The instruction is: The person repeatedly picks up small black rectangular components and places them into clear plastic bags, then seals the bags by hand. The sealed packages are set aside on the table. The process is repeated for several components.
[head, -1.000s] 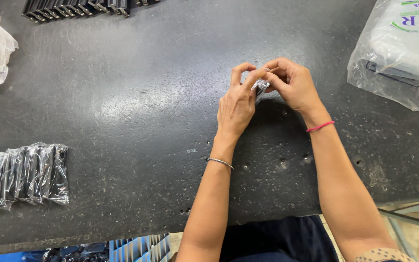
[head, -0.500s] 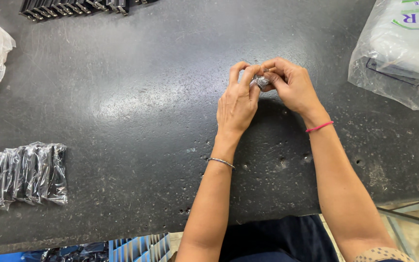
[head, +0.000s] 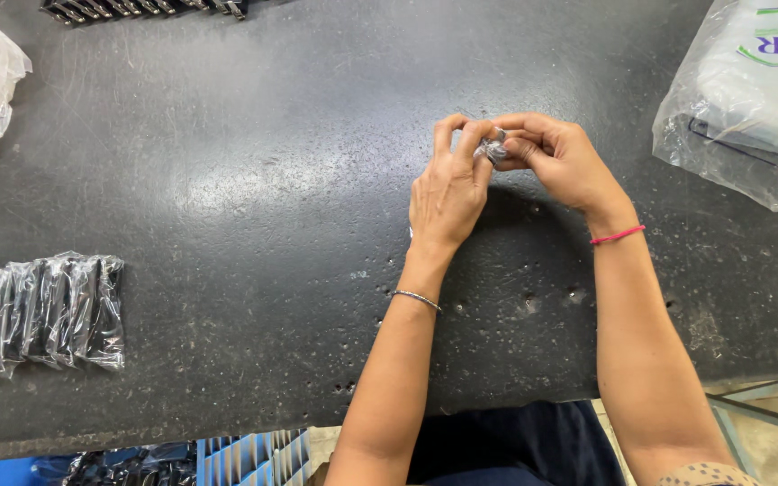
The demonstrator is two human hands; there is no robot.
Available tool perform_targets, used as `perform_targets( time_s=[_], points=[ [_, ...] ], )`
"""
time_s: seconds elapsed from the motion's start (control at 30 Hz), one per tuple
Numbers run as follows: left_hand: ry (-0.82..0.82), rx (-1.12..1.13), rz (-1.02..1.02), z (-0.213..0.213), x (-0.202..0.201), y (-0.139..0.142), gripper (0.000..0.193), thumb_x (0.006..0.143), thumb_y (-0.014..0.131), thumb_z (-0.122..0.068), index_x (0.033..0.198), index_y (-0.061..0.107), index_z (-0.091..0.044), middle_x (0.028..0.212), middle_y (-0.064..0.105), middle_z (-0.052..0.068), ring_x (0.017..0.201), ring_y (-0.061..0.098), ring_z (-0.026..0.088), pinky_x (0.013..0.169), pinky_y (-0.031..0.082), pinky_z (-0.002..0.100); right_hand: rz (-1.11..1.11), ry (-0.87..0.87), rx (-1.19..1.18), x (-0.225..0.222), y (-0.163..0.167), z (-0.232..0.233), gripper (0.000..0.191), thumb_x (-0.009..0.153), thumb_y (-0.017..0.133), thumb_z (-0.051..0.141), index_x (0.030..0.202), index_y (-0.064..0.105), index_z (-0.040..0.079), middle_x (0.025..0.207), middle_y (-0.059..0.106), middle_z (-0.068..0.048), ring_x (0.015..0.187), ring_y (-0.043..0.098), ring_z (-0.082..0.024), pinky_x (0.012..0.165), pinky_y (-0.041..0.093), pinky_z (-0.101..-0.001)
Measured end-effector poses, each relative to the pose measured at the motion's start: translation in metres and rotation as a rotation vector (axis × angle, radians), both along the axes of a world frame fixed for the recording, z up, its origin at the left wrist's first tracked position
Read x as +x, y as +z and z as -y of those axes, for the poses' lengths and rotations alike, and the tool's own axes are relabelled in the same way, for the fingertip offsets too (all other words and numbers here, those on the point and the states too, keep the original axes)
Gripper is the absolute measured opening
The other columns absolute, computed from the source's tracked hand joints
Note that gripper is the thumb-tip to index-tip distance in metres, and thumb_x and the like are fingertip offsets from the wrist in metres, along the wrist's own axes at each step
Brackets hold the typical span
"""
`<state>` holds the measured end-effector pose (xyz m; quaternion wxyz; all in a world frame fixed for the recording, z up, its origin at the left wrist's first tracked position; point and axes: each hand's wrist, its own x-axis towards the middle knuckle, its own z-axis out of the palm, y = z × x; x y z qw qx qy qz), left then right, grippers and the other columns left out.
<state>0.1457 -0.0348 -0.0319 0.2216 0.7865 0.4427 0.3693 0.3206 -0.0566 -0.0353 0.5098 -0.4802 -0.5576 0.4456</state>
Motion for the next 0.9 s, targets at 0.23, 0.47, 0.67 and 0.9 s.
perform_targets(
  time_s=[0.23, 0.47, 0.67, 0.9],
  points=[
    [-0.011, 0.018, 0.027, 0.0002, 0.0018, -0.0024, 0.028, 0.099, 0.058, -0.018, 0.125, 0.052, -0.025, 0.134, 0.054, 0.003, 0.085, 0.074, 0.031, 0.064, 0.057, 0.047, 0.032, -0.048, 0.011, 0.0011, -0.0059, -0.0032, 0.021, 0.104, 0.06, 0.004, 0.123, 0.068, -0.001, 0.107, 0.073, -0.006, 0.1, 0.071, -0.014, 0.091, 0.065, -0.0322],
    [-0.017, 0.03, 0.046, 0.0005, 0.0008, -0.0034, 0.038, 0.098, 0.059, -0.016, 0.133, 0.05, -0.026, 0.136, 0.053, 0.003, 0.082, 0.074, 0.028, 0.062, 0.059, 0.044, 0.063, -0.054, 0.027, -0.0006, -0.0034, -0.0018, 0.022, 0.102, 0.061, 0.002, 0.122, 0.069, 0.001, 0.108, 0.073, -0.006, 0.101, 0.071, -0.014, 0.09, 0.065, -0.0311],
    [-0.016, 0.011, 0.006, -0.002, 0.0023, -0.0055, 0.033, 0.098, 0.059, -0.015, 0.128, 0.052, -0.026, 0.137, 0.052, 0.0, 0.077, 0.074, 0.024, 0.058, 0.06, 0.038, 0.063, -0.054, -0.008, -0.0007, 0.0017, 0.001, 0.021, 0.104, 0.059, 0.008, 0.122, 0.069, 0.0, 0.108, 0.071, -0.006, 0.1, 0.071, -0.014, 0.09, 0.064, -0.0316],
    [-0.02, 0.053, -0.024, -0.0021, 0.0033, -0.0094, 0.033, 0.097, 0.06, -0.014, 0.127, 0.052, -0.026, 0.138, 0.052, 0.002, 0.081, 0.074, 0.03, 0.062, 0.058, 0.045, 0.069, -0.083, -0.022, -0.0009, 0.0028, 0.002, 0.024, 0.104, 0.063, 0.017, 0.12, 0.07, 0.001, 0.109, 0.072, -0.006, 0.1, 0.071, -0.014, 0.088, 0.064, -0.0302]
  ],
)
